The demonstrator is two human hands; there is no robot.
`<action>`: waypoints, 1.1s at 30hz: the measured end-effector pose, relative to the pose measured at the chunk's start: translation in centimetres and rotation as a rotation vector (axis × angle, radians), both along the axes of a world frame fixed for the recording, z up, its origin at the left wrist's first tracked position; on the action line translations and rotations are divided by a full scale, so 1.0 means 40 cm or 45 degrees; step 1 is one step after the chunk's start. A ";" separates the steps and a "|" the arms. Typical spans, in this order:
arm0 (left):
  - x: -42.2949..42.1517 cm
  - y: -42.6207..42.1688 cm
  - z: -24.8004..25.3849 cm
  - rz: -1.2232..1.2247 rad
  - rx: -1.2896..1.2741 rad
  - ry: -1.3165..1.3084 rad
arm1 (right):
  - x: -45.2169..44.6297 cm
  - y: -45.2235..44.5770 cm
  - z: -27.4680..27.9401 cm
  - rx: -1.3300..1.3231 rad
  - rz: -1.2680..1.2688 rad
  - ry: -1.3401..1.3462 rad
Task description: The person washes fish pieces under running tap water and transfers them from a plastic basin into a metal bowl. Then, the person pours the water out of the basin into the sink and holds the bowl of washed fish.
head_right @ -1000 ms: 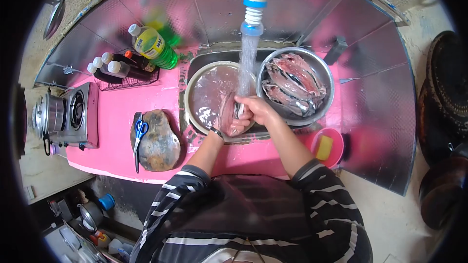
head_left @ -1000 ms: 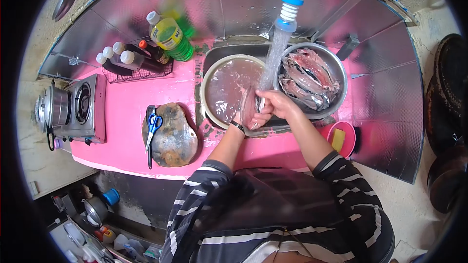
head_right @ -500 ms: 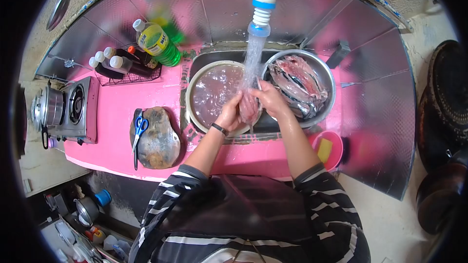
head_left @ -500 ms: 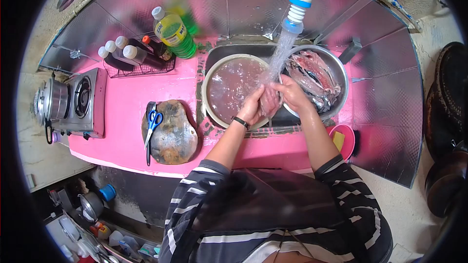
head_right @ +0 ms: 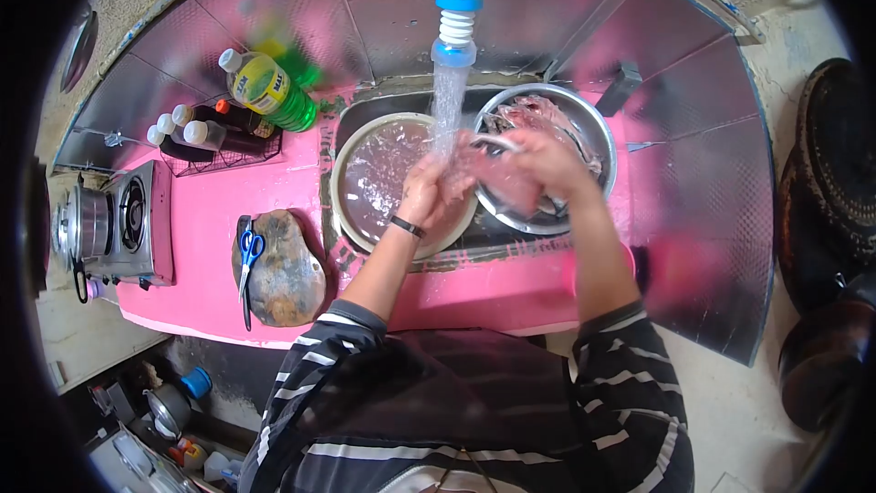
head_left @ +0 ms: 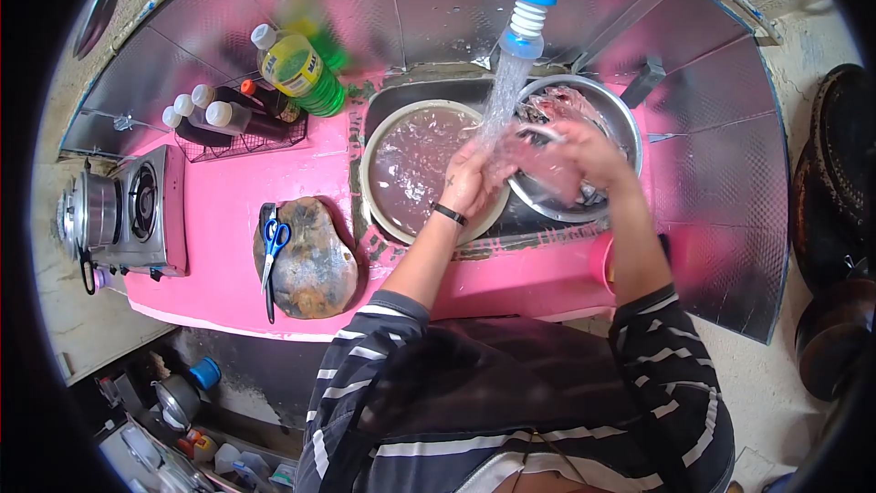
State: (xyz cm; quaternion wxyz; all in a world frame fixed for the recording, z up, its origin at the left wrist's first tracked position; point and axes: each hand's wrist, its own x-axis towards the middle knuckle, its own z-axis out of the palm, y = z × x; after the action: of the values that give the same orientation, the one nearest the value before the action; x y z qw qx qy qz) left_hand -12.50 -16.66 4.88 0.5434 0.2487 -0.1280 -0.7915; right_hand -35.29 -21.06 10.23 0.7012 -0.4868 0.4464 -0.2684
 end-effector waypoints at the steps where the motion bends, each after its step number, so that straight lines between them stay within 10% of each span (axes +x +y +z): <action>1: 0.002 -0.012 -0.048 -0.008 -0.028 0.010 | -0.047 -0.036 0.013 -0.035 0.027 0.066; 5: 0.037 -0.047 -0.116 0.236 -0.090 -0.076 | -0.187 -0.161 0.045 -0.105 -0.130 0.419; 9: 0.119 -0.041 -0.304 0.258 -0.107 -1.462 | -0.299 -0.203 -0.048 -0.588 -0.013 1.788; 11: 0.143 0.008 -0.250 0.119 -0.049 -2.361 | -0.247 -0.173 -0.064 -0.796 -0.334 1.651; 15: 0.153 0.029 -0.335 -0.181 0.087 -2.658 | -0.075 -0.056 -0.112 -1.275 -0.275 1.296; 18: 0.191 -0.022 -0.493 -0.843 0.008 -2.281 | 0.079 0.031 -0.180 -1.105 -0.187 1.058; 22: 0.174 -0.018 -0.486 -0.829 -0.123 -2.366 | 0.243 0.108 -0.232 -0.492 0.092 0.799; 24: 0.152 0.011 -0.499 -0.219 0.001 -2.587 | 0.285 0.131 -0.295 -0.223 0.020 0.373; 30: 0.161 0.036 -0.550 -0.297 0.062 -2.095 | 0.334 0.100 -0.385 -0.612 -0.001 1.057; 31: 0.132 0.026 -0.379 -0.232 0.316 -2.111 | 0.337 0.083 -0.407 -0.466 0.164 1.251; 33: 0.128 0.010 -0.567 -0.222 0.457 -1.762 | 0.349 0.067 -0.460 -0.388 0.300 1.338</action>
State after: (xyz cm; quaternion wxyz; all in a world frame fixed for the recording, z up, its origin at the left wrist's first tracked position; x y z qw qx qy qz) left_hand -7.38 -16.24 -17.81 0.2234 0.7676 -0.3302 -0.5019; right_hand -21.34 -18.37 -8.15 0.3316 -0.6976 0.6345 0.0290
